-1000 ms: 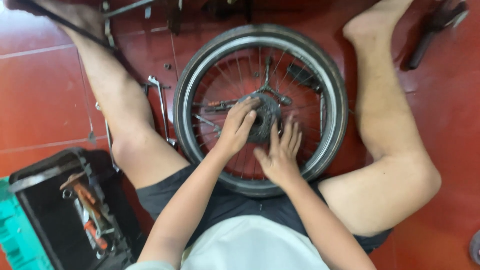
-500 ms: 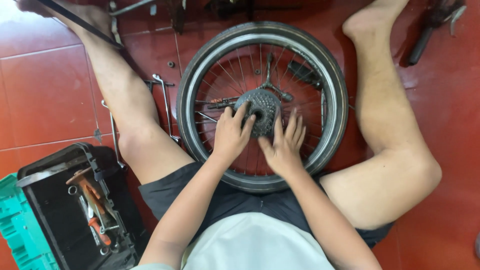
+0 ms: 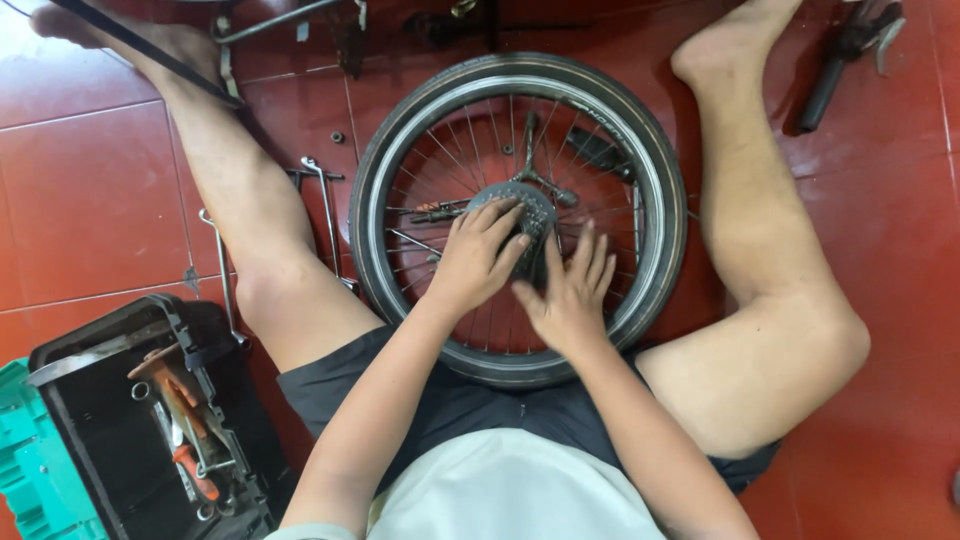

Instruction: Polishing and inspecting a bicycle cassette on a wheel while sitting on the floor.

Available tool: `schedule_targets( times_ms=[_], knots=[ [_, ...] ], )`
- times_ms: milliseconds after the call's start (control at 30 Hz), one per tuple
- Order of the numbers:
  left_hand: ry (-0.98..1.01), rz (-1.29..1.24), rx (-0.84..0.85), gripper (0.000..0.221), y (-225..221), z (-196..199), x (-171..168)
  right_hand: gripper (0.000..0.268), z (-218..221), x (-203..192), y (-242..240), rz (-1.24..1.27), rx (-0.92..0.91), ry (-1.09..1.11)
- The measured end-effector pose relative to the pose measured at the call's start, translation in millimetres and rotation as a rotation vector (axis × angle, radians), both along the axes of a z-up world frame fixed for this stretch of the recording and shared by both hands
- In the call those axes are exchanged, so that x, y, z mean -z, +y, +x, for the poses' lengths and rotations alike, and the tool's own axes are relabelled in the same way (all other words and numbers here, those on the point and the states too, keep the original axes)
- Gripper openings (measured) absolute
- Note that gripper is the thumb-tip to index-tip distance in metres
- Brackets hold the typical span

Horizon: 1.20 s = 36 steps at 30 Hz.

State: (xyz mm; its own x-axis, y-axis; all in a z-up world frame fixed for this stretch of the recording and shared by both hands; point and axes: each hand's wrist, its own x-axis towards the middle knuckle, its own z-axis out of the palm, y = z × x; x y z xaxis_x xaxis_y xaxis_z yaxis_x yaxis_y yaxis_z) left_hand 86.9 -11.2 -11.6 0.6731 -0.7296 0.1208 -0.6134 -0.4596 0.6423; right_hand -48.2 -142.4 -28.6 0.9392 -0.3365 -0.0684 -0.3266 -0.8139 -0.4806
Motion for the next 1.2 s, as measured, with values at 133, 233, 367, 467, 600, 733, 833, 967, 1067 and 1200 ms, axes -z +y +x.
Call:
schedule_targets(
  times_ms=[133, 233, 367, 467, 600, 733, 833, 967, 1067, 1200],
  knots=[
    [-0.102, 0.030, 0.004, 0.043, -4.0, 1.3, 1.9, 0.097, 1.5, -3.7, -10.3, -0.075, -0.012, 0.018],
    [-0.119, 0.162, 0.072, 0.077, -4.8, 7.8, -7.0, 0.099, -7.6, -8.2, -5.4, -0.063, -0.040, 0.069],
    [-0.061, 0.255, 0.115, 0.086, -0.9, 5.3, -8.6, 0.113, 0.4, -1.5, -10.6, -0.066, -0.032, 0.073],
    [-0.049, 0.296, 0.126, 0.086, -1.6, 10.1, -6.3, 0.118, 23.3, -5.2, -22.0, -0.056, -0.037, 0.065],
    [-0.020, 0.327, 0.156, 0.086, -2.5, 14.8, -7.4, 0.120, 12.4, -14.0, -28.0, -0.006, -0.065, 0.129],
    [-0.022, 0.308, 0.167, 0.084, -2.4, 13.0, -8.4, 0.119, -4.0, -1.6, -25.8, -0.077, -0.094, 0.176],
    [-0.033, 0.324, 0.169, 0.083, -3.1, 13.3, -9.2, 0.113, 12.1, -1.8, -30.7, -0.101, -0.075, 0.107],
    [-0.018, 0.303, 0.175, 0.083, -1.7, 19.6, -10.2, 0.121, 10.9, -3.3, -26.6, -0.145, -0.089, 0.069],
    [-0.011, 0.297, 0.172, 0.083, -1.3, 18.5, -11.0, 0.121, -7.3, 2.8, -19.9, -0.177, -0.098, 0.087],
    [-0.014, 0.301, 0.172, 0.082, -0.4, 14.5, -11.2, 0.118, 12.9, 3.1, -26.9, -0.205, -0.041, -0.011]
  ],
)
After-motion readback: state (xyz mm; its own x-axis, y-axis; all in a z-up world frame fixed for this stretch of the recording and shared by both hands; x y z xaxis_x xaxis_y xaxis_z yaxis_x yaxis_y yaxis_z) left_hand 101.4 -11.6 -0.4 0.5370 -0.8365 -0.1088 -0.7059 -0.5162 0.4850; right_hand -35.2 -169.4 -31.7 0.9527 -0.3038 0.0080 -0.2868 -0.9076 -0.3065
